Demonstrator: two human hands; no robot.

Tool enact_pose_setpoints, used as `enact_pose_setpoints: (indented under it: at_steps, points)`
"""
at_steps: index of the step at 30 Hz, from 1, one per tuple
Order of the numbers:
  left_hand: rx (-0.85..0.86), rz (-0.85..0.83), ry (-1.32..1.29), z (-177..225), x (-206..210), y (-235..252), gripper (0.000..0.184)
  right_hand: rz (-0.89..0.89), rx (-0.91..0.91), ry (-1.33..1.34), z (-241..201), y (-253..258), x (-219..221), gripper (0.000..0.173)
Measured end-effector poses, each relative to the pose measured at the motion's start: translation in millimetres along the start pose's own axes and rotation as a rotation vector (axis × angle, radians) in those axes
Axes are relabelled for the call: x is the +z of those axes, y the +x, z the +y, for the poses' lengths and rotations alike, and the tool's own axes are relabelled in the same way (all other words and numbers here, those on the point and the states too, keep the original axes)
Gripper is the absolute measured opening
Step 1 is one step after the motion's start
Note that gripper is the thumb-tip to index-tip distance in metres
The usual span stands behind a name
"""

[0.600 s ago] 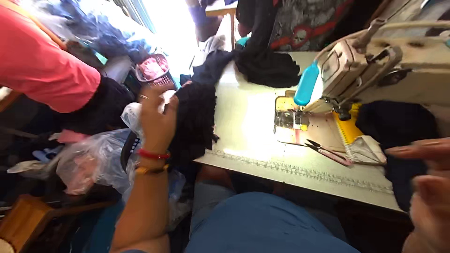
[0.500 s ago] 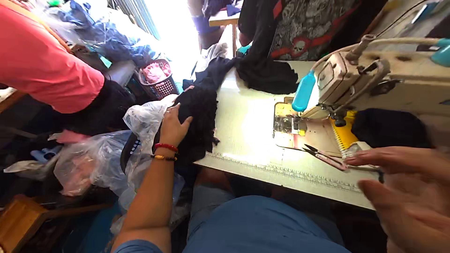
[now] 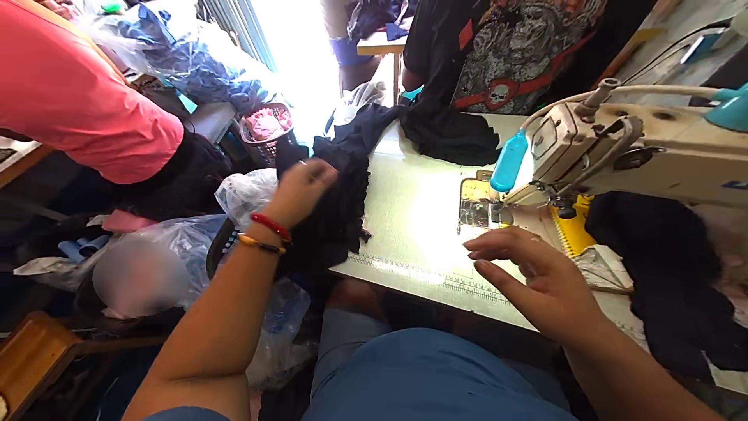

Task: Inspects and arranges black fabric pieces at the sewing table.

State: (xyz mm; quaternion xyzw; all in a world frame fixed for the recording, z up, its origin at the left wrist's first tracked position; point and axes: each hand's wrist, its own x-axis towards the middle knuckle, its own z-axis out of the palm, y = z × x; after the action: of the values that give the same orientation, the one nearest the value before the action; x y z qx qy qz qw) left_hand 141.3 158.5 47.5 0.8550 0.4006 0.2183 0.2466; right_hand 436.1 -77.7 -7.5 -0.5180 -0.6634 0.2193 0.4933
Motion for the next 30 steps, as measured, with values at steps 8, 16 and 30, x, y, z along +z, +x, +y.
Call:
enact_pose_setpoints:
  at_steps: [8, 16, 30]
  points:
    - [-0.328, 0.65, 0.077, -48.0, 55.0, -74.9, 0.053, -0.091, 0.01, -0.077, 12.4, -9.6, 12.8, 0.03]
    - [-0.608, 0.27, -0.048, -42.8, 54.7, -47.8, 0.066, -0.111, 0.053, -0.077, 13.3, -4.1, 18.5, 0.031]
    - [0.137, 0.595, -0.518, 31.5, -35.3, -71.2, 0.072, -0.183, -0.256, -0.216, -45.4, 114.0, 77.8, 0.058]
